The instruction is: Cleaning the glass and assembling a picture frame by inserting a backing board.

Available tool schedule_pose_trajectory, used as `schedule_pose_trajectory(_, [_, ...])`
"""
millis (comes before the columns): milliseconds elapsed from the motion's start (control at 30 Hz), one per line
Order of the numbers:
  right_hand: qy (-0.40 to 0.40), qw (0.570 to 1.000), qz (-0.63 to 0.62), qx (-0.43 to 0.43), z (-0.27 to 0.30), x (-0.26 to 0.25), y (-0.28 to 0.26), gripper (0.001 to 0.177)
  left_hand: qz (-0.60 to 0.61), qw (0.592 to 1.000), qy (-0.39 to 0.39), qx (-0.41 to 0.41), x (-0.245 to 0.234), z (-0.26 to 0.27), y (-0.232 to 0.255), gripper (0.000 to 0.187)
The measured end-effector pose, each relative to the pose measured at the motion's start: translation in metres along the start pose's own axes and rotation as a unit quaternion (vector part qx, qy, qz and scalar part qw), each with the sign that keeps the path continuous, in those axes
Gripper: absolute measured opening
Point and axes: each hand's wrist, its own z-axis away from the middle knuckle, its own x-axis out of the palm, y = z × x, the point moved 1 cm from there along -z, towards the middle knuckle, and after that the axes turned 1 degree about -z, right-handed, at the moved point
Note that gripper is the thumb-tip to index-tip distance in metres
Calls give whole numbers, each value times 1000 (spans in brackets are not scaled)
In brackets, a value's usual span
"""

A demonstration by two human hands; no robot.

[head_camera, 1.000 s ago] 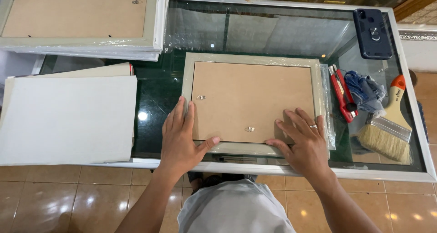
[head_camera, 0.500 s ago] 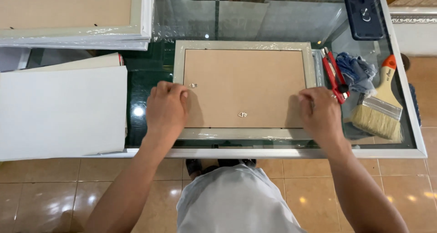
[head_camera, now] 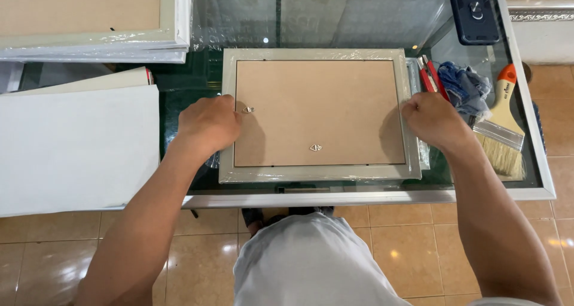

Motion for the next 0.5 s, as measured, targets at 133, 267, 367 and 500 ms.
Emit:
schedule_pose_trajectory(133, [-15, 999, 30, -9, 4, -6, -8, 39, -29, 999, 11, -8, 6, -10, 2, 35])
schedule_pose_trajectory(267, [-4, 952, 302, 54, 13, 25, -48, 37, -211, 956, 193, -69, 89, -33, 27, 23])
schedule_pose_trajectory(367, [1, 941, 336, 36, -7, 42, -25, 35, -271, 933, 218, -90, 108, -45, 28, 19])
schedule_pose_trajectory(500, [67, 959, 268, -62, 32, 18, -20, 35, -220, 939, 264, -33, 65, 1, 19, 18])
